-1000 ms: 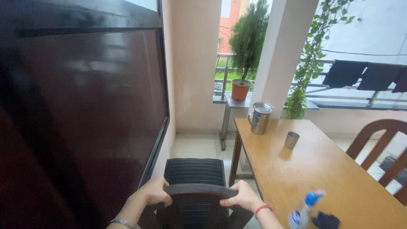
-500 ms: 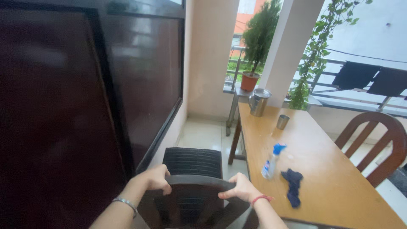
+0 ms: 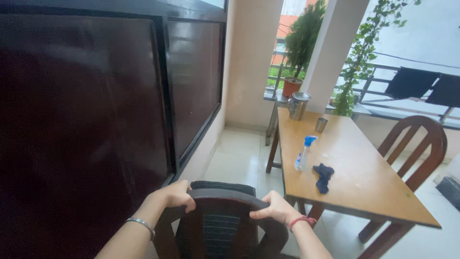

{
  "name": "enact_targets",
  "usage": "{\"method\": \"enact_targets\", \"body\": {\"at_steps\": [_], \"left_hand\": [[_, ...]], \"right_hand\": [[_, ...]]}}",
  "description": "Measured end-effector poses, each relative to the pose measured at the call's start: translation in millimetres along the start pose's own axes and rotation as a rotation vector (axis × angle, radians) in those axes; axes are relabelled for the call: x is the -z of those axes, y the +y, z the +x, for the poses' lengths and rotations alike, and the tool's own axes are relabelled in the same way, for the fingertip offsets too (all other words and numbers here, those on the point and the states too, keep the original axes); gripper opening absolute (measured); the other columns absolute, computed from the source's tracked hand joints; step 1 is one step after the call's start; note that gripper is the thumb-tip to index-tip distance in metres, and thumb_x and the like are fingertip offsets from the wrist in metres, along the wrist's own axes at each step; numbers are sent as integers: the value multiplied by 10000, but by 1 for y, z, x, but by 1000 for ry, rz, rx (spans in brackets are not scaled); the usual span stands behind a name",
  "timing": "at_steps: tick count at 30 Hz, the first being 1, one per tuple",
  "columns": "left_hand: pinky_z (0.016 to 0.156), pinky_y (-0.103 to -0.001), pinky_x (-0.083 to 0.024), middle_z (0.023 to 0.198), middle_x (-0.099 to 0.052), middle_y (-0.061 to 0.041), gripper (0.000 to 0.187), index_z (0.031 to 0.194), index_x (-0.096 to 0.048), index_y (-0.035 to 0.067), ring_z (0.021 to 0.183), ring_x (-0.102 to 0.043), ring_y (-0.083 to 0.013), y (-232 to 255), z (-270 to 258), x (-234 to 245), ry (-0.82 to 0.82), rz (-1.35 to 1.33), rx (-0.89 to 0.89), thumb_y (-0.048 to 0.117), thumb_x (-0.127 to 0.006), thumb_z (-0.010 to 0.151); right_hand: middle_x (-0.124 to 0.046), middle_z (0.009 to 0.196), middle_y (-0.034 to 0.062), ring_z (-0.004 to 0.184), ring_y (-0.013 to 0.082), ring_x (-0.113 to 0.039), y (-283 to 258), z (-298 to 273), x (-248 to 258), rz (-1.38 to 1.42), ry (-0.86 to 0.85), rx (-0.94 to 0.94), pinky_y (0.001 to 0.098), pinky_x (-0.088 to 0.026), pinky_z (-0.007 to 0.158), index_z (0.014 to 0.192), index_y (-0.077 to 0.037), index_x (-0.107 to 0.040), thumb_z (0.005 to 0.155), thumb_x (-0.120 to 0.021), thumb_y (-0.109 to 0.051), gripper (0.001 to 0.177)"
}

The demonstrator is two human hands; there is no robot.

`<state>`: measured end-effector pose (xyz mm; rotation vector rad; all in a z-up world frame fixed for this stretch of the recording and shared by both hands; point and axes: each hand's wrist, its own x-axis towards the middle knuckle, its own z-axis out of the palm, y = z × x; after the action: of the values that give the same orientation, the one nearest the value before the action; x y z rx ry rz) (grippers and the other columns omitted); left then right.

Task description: The person moves a chair aside, then sprays cleaning liquid onto a frosted glass door and wipes the glass surface and the black frame with a cloth.

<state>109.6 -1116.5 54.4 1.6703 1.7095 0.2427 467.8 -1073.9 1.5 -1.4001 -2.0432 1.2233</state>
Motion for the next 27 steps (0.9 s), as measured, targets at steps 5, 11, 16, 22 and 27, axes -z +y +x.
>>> {"method": "enact_targets", "body": {"at_steps": [5, 11, 16, 22, 27], "left_hand": [[808, -369, -562, 995, -734, -205, 629, 1077, -692, -80, 948, -716, -299, -13, -79, -12, 0, -6, 65, 127, -784, 490], [769, -355, -555, 949, -760, -196, 594, 1050, -722, -77, 904, -734, -289, -33, -183, -41, -93, -9, 92, 118, -769, 490], [764, -346, -561, 936, -772, -200, 546, 1020, -752, -109, 883, -740, -278, -45, -241, -61, -206, 52, 37, 128, -766, 528], [847, -379, -593, 918, -763, -138, 527, 1038, -592, 18, 918, -753, -266, -64, -293, -66, -174, -11, 248, 31, -783, 547], [797, -366, -554, 781, -773, -98, 413, 888, -802, 13, 773, -741, -249, -103, -312, -57, -318, 68, 246, 16, -704, 487]], "right_hand": [[-700, 631, 12, 609, 100, -621, -24, -65, -39, 109, -34, -18, 254, -477, 609, 688, 5, -782, 580, -940, -300, 361], [-695, 707, 59, 687, 138, -620, -33, -146, -85, 41, -79, 10, 283, -472, 665, 728, 20, -752, 570, -963, -319, 429], [-702, 942, 65, 871, 161, -653, -47, -200, -109, -127, 18, 32, 295, -505, 791, 940, -75, -709, 494, -1056, -361, 634], [-745, 738, 85, 725, 201, -717, -100, -245, -127, -252, -394, 84, 312, -555, 705, 805, 18, -787, 555, -906, -465, 556], [-711, 717, 182, 699, 265, -721, -128, -267, -157, -403, -517, 250, 386, -576, 680, 821, 59, -751, 633, -830, -604, 694]]}}
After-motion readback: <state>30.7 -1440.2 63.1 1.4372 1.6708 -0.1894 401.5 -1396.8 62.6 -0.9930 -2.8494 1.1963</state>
